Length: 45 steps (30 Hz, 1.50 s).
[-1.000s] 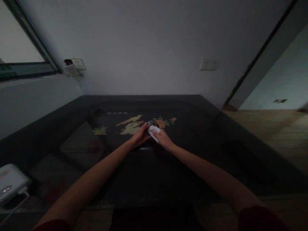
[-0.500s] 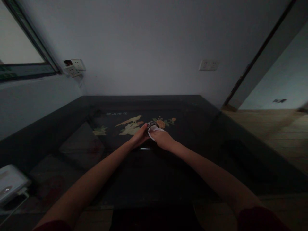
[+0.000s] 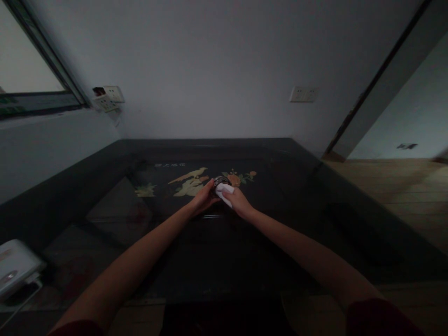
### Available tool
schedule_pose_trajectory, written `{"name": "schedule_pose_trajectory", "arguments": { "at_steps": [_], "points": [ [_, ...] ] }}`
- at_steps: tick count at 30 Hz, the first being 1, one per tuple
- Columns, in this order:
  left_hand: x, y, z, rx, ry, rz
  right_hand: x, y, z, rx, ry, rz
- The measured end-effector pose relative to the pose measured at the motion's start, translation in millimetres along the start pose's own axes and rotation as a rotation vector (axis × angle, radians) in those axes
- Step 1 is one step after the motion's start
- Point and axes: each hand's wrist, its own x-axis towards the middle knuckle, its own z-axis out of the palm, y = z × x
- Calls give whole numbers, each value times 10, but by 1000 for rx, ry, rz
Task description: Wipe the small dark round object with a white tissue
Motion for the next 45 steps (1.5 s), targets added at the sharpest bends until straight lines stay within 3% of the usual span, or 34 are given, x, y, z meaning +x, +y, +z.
{"name": "schedule_pose_trajectory", "arguments": {
  "at_steps": [5,13,19,21,25,33,45],
  "points": [
    [1,2,8,12,30,6,4,35,47,-2,19,18],
    [4,-15,-20,8,-16,18,-52,-129,-197,-277,-212,-102],
    [1,1,-7,-3,-30,7,-19,-197,-228,-759,-290,-434],
    [-2,19,6,-5,-3,-7,-16,-208,-233,-802,-285,-469],
    [-15,51,19,-41,12,-6,-38,-223,-260,-761,-272,-431],
    [-44,77,-45,-186,-114,-42,-58,-274,-289,-747,-268,-334],
    [-89,59,-22,-127,-216,40,0,-294,-364,-620,-191,-267]
  ]
}}
